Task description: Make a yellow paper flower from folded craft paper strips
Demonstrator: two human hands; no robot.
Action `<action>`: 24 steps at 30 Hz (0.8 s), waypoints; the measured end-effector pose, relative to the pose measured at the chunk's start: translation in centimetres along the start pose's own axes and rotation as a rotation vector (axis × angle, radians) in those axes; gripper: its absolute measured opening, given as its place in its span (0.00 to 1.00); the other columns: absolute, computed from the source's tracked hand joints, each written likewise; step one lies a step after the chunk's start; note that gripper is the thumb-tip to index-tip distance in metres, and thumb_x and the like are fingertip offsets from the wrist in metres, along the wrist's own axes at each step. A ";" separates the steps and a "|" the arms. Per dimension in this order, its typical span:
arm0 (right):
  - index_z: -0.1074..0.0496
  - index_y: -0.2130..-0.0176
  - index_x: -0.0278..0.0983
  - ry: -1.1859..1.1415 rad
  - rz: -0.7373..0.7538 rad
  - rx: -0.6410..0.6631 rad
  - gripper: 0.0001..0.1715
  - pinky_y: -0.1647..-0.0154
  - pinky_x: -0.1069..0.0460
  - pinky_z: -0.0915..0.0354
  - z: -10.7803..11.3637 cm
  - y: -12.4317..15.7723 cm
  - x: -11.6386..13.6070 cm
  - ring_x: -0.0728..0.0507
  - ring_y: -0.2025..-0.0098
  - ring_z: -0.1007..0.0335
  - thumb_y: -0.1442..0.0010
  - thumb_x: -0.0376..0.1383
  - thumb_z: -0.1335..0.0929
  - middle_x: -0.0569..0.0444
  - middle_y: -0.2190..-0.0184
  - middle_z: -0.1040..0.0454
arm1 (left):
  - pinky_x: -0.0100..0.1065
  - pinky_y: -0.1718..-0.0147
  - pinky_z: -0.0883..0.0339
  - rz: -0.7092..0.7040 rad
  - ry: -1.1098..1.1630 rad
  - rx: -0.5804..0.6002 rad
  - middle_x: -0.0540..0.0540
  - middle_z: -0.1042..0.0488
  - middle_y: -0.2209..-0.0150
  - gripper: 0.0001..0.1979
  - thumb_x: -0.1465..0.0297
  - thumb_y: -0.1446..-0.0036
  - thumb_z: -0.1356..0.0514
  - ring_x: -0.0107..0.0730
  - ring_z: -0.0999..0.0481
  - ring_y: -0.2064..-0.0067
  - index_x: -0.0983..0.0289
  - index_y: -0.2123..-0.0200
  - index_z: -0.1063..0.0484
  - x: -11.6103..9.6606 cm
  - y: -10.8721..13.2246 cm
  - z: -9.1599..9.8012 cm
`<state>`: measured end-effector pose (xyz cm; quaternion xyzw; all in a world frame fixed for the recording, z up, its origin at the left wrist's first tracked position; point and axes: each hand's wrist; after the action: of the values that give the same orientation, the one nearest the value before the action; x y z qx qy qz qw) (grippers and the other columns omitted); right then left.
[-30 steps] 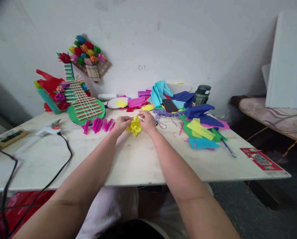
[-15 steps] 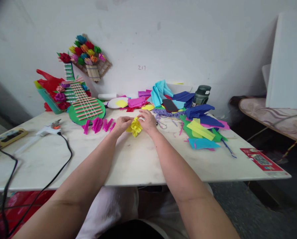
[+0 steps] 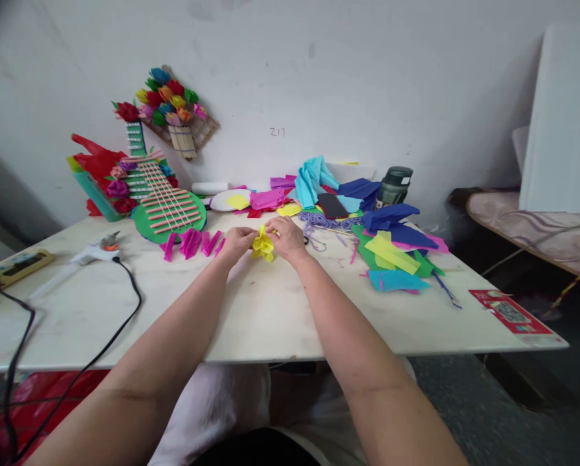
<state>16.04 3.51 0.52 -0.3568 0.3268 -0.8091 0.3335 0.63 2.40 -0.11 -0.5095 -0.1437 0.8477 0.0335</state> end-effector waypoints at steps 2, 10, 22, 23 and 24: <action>0.31 0.72 0.38 0.029 -0.064 0.041 0.05 0.63 0.51 0.40 0.1 0.1 0.2 0.46 0.64 0.35 0.51 0.30 0.36 0.55 0.68 0.28 | 0.27 0.75 0.39 -0.003 -0.022 -0.001 0.52 0.29 0.79 0.14 0.68 0.58 0.47 0.30 0.31 0.74 0.69 0.73 0.25 0.0 0.0 -0.1; 0.34 0.58 0.38 0.052 -0.196 0.145 0.20 0.67 0.53 0.40 0.3 0.2 0.3 0.48 0.68 0.36 0.53 0.28 0.37 0.55 0.65 0.28 | 0.27 0.73 0.39 -0.062 -0.107 0.017 0.54 0.26 0.75 0.14 0.67 0.57 0.47 0.31 0.30 0.71 0.67 0.71 0.25 -0.4 0.2 0.0; 0.29 0.71 0.37 0.094 -0.244 0.239 0.07 0.72 0.55 0.45 0.4 -0.1 -0.3 0.49 0.72 0.38 0.53 0.31 0.36 0.56 0.73 0.28 | 0.27 0.75 0.41 -0.105 -0.186 0.089 0.54 0.27 0.75 0.15 0.67 0.57 0.48 0.30 0.32 0.72 0.67 0.70 0.26 -0.1 0.2 -0.2; 0.29 0.71 0.37 0.111 -0.246 0.239 0.07 0.72 0.55 0.45 0.4 -0.1 -0.3 0.49 0.71 0.37 0.53 0.32 0.35 0.56 0.72 0.28 | 0.27 0.75 0.41 -0.099 -0.160 0.093 0.53 0.28 0.76 0.15 0.67 0.58 0.48 0.29 0.32 0.73 0.68 0.71 0.26 0.0 0.1 -0.1; 0.29 0.71 0.37 0.131 -0.246 0.236 0.07 0.72 0.55 0.45 0.4 -0.1 -0.3 0.49 0.71 0.37 0.53 0.32 0.35 0.55 0.72 0.28 | 0.26 0.76 0.41 -0.095 -0.130 0.100 0.53 0.29 0.77 0.14 0.67 0.58 0.48 0.28 0.33 0.74 0.68 0.72 0.27 0.1 0.0 -0.1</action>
<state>16.45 3.68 0.70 -0.2988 0.2045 -0.8981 0.2497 0.70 2.42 -0.23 -0.4435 -0.1271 0.8827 0.0898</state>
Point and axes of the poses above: each hand's wrist, its own y-axis away from the middle knuckle, its own z-axis out of the back of the hand, x = y × z
